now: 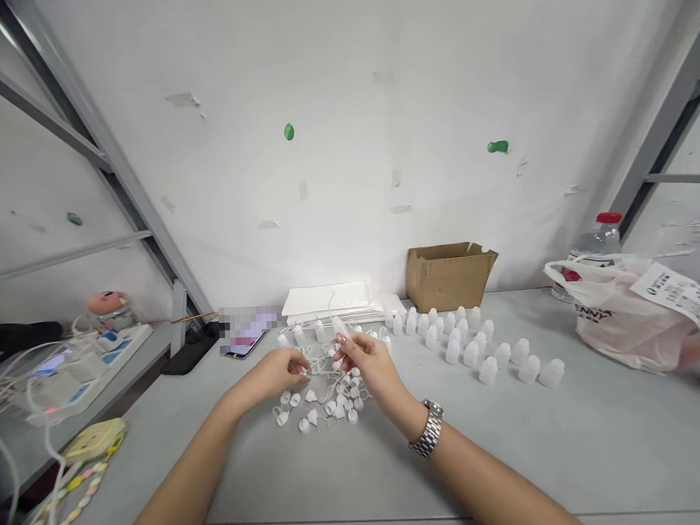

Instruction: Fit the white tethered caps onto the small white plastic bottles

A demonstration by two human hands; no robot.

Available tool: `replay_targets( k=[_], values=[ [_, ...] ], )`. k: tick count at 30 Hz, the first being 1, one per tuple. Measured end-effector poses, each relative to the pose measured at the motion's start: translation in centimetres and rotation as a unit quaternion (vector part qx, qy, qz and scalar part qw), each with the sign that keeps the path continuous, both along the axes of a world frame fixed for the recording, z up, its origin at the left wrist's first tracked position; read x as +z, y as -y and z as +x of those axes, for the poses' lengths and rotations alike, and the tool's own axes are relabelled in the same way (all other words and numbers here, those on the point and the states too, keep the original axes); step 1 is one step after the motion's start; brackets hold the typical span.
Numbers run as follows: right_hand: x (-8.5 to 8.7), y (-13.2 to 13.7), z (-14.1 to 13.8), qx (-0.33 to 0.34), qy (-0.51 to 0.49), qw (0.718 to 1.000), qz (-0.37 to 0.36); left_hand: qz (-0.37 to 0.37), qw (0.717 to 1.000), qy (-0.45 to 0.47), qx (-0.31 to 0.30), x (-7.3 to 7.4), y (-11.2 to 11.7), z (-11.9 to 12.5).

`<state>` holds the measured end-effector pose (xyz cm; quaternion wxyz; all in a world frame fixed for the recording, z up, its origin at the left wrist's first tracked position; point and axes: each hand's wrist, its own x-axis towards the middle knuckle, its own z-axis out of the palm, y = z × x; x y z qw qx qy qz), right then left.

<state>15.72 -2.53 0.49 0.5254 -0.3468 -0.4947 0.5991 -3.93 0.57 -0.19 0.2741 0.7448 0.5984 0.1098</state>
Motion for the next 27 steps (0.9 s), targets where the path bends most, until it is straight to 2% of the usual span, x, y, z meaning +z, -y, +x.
replay_targets(
  k=[4,6,8,11,13,16,18,23,27],
  values=[
    [-0.8,-0.3,-0.1,-0.077,0.111,0.99,0.04,0.069,0.996,0.064,0.013,1.3,0.1,0.0],
    [-1.2,-0.5,-0.2,-0.082,0.138,0.986,0.053,0.095,0.986,0.134,0.015,2.1,0.4,0.2],
    [-1.6,-0.5,-0.2,-0.092,0.166,0.98,0.067,0.084,0.97,0.229,-0.003,2.8,1.0,0.7],
    [-2.0,-0.4,-0.3,-0.126,0.232,0.96,0.093,0.044,0.916,0.395,-0.047,3.3,1.8,1.7],
    [-2.1,-0.2,-0.5,-0.146,0.273,0.944,0.116,0.052,0.859,0.509,-0.021,3.1,2.1,2.5],
    [-2.1,0.2,-0.9,-0.143,0.308,0.929,0.147,0.032,0.789,0.612,0.047,2.4,2.0,3.3],
    [-2.2,0.4,-1.1,-0.134,0.315,0.926,0.16,0.022,0.753,0.653,0.079,1.9,1.8,3.6],
    [-2.4,0.9,-1.2,-0.148,0.322,0.917,0.182,-0.014,0.706,0.699,0.116,1.3,1.5,3.8],
    [-1.9,1.2,-1.1,-0.151,0.287,0.927,0.187,-0.073,0.623,0.76,0.172,1.5,1.0,3.1]
  ],
)
